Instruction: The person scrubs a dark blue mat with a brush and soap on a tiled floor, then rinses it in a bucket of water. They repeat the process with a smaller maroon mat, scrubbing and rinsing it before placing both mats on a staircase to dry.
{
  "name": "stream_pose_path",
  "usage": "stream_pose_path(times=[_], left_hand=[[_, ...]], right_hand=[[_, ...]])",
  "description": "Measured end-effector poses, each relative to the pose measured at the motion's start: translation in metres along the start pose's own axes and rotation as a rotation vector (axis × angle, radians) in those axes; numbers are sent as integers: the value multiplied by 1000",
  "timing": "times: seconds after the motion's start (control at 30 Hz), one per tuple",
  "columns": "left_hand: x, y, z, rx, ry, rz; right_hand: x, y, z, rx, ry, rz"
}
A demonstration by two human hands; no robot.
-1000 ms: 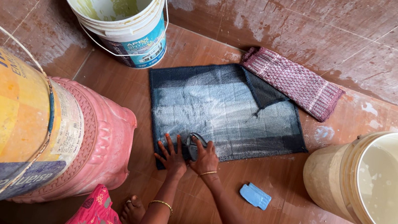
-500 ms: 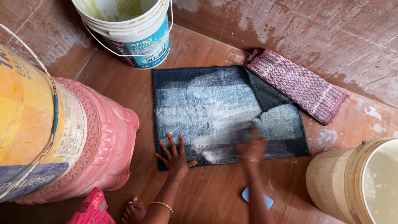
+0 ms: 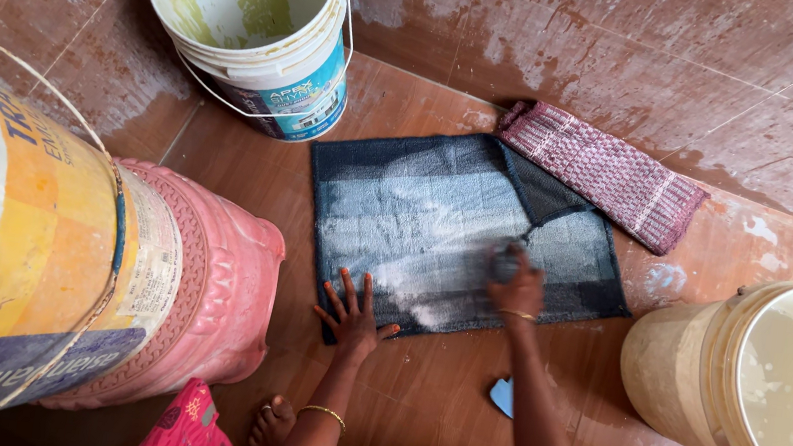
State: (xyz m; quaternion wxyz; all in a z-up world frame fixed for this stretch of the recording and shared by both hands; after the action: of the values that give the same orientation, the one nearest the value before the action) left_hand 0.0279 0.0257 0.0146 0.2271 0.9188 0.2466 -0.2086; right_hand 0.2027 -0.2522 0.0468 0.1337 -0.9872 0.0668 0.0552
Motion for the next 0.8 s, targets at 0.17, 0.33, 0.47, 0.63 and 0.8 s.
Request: stream_pose_path(times=[0.17, 0.33, 0.47, 0.63, 0.8], left_hand=[[10, -6, 0, 41, -87, 16], [8, -7, 2, 125, -19, 43], [16, -5, 2, 280, -108, -10], [8, -3, -8, 185, -108, 16], [8, 2, -15, 205, -138, -4]], right_hand=[[20, 27, -11, -26, 48, 253], [-42, -106, 40, -150, -166, -66], [-99, -173, 54, -182, -172, -344], [-21, -99, 42, -108, -176, -250], [55, 12, -4, -69, 92, 199]])
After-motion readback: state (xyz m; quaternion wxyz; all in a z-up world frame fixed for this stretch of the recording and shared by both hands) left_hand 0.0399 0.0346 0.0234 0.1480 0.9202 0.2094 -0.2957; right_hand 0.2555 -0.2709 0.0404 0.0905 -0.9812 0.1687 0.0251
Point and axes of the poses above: each hand's wrist, its own x-axis towards the middle knuckle, its own z-axis out of the palm, y = z × x, the point moved 4 cm from there along x, towards the middle knuckle, and after that the axes turned 7 degrees about -x, right-handed, at the moved point
